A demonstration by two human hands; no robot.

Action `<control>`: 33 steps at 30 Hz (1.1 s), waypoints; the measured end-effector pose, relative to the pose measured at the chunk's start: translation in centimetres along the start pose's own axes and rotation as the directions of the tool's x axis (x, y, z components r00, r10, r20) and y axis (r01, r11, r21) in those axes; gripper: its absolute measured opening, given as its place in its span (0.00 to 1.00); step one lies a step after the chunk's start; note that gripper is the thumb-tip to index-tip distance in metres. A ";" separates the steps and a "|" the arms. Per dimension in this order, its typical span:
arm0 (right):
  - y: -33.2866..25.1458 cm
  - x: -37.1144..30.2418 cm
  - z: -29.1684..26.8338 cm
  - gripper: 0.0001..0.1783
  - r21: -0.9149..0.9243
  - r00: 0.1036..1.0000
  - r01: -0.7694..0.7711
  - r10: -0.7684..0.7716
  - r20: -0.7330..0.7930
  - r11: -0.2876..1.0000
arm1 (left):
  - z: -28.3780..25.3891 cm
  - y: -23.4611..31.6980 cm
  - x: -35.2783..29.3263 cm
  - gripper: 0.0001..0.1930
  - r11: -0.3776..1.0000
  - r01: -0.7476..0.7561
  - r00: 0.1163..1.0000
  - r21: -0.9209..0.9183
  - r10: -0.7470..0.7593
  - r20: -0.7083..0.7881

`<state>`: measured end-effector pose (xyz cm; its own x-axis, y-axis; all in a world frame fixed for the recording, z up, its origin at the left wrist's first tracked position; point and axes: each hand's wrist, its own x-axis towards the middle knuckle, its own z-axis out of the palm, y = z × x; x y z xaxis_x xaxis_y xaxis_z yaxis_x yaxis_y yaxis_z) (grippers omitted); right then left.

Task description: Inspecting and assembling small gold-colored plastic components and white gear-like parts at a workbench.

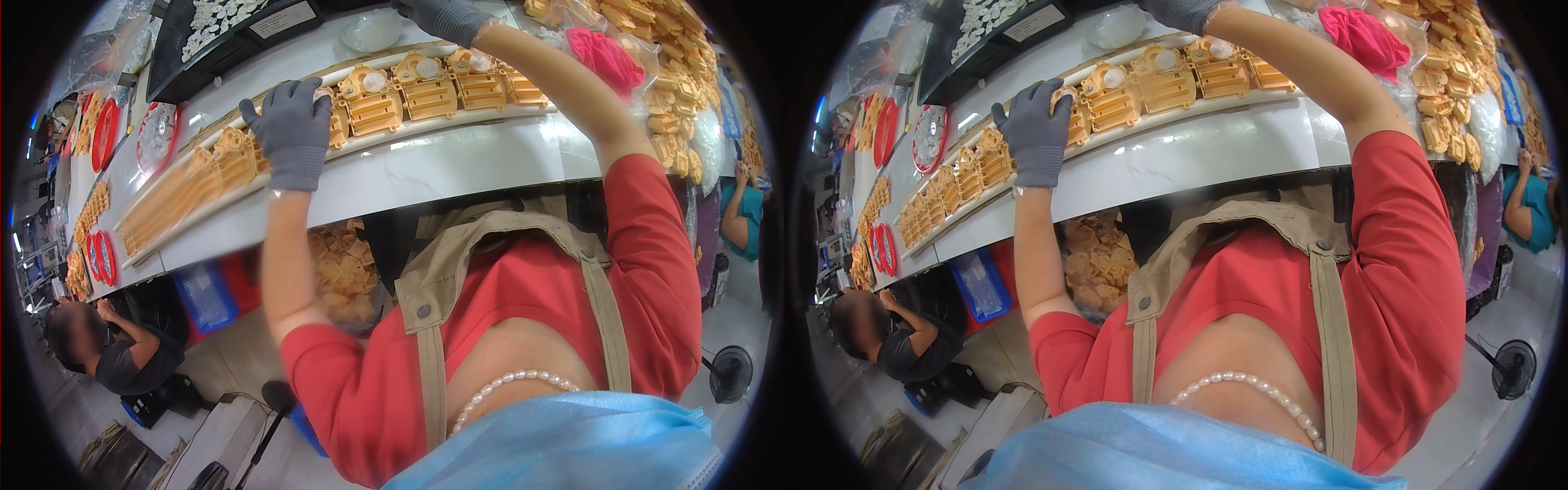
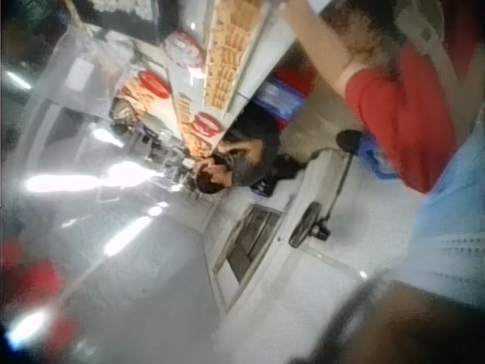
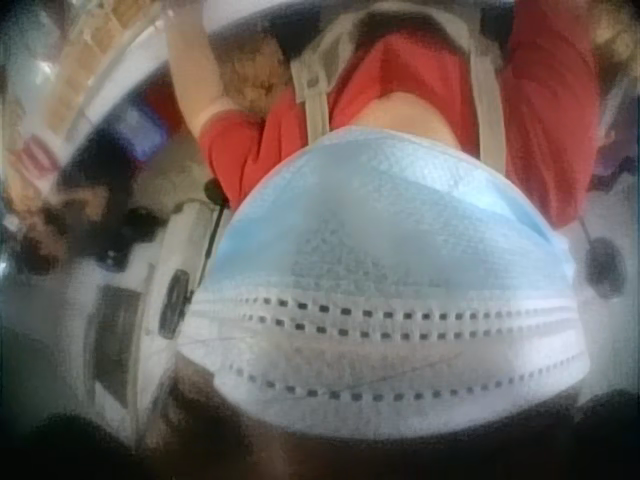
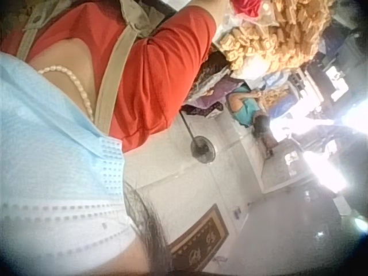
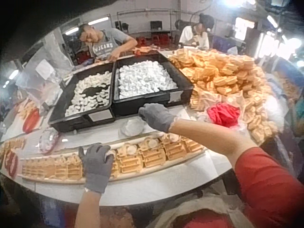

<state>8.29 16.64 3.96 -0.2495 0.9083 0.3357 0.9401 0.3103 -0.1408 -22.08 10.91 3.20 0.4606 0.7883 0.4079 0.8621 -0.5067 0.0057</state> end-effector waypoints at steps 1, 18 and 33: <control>-0.1 0.1 0.1 0.08 -0.040 1.000 0.010 -0.010 0.007 0.999 | -0.1 0.1 -0.5 0.10 0.997 0.012 0.997 -0.072 -0.017 -0.077; -0.8 0.8 3.2 0.10 0.614 0.969 -0.216 0.245 0.039 0.759 | 0.6 4.6 -9.2 0.09 0.889 0.051 0.915 -0.454 -0.225 -0.337; 1.4 1.5 2.4 0.07 0.681 0.839 -0.540 -0.248 0.485 -0.494 | -0.1 4.4 -9.7 0.12 0.906 0.105 0.891 -0.409 -0.268 -0.365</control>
<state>8.68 19.14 2.05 -0.5546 0.8211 -0.1349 -0.4884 -0.4524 -0.7462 -22.78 1.00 -0.62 0.1020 0.7112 0.6956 0.7435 -0.5191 0.4217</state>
